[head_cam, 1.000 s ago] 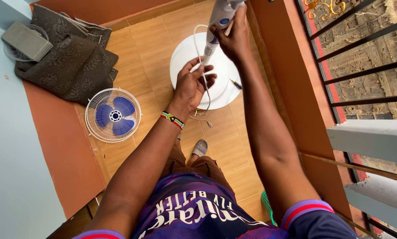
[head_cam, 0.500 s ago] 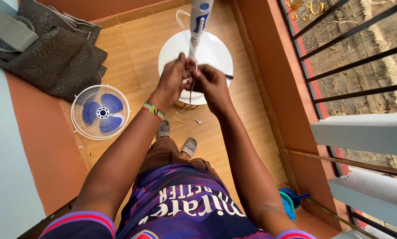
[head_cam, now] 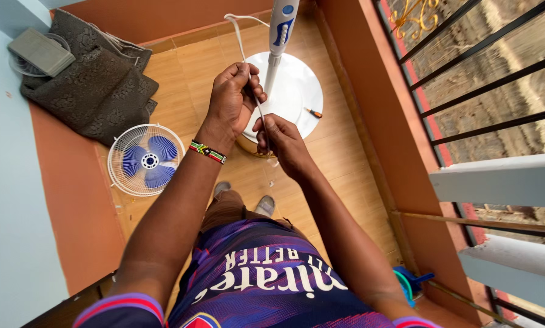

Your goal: The person assembles a standing electric fan by attaching the control panel, inserting the metal stand, securing the base, and attaching the rear grille. The person then wraps the power cord around the stand.

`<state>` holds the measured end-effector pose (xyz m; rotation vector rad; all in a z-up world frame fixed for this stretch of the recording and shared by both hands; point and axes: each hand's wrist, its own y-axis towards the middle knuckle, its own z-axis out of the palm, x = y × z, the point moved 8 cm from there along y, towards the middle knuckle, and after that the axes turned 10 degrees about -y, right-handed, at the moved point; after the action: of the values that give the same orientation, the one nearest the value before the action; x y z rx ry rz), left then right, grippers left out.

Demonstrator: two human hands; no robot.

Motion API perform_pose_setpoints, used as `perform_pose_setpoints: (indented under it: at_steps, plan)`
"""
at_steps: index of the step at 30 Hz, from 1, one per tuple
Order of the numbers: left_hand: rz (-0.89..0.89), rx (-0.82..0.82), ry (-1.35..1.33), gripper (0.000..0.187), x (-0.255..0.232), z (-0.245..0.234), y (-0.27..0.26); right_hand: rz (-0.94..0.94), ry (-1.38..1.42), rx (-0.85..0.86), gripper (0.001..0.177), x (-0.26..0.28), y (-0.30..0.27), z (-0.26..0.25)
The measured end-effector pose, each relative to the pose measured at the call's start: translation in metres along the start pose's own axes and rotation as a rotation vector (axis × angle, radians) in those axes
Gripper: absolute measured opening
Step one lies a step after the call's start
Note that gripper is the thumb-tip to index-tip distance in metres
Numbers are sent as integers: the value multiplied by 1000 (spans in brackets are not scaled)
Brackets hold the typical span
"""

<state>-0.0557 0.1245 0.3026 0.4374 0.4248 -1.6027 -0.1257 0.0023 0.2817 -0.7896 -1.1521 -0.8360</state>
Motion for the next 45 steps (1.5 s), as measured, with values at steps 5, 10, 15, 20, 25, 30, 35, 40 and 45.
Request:
perform_pose_setpoints:
  at_steps: [5,10,15,20,25,30,35,40,45]
  plan:
    - [-215,72,171,34,45,7,-41,-161,184,-172,28,38,9,-18]
    - [-387,259,198,36,56,-6,-95,-275,313,-222,25,90,32,-47]
    - [-378,191,184,27,19,-33,-105,-98,130,-228,44,52,18,5]
    - [-378,340,237,28,-13,-26,-107,-91,90,-102,45,16,-5,72]
    - [-370,472,475,29,-42,-34,-139,-439,247,-290,36,69,3,48]
    - [-285,429,493,27,-58,-32,-141,-311,92,-266,42,43,-9,88]
    - [-346,541,553,25,-55,-33,-139,-234,-39,-248,48,13,-27,117]
    - [-368,544,567,21,-55,-42,-149,-518,140,-432,44,75,-47,70]
    - [-249,488,556,22,-65,-23,-138,-251,-51,-379,39,49,-41,104]
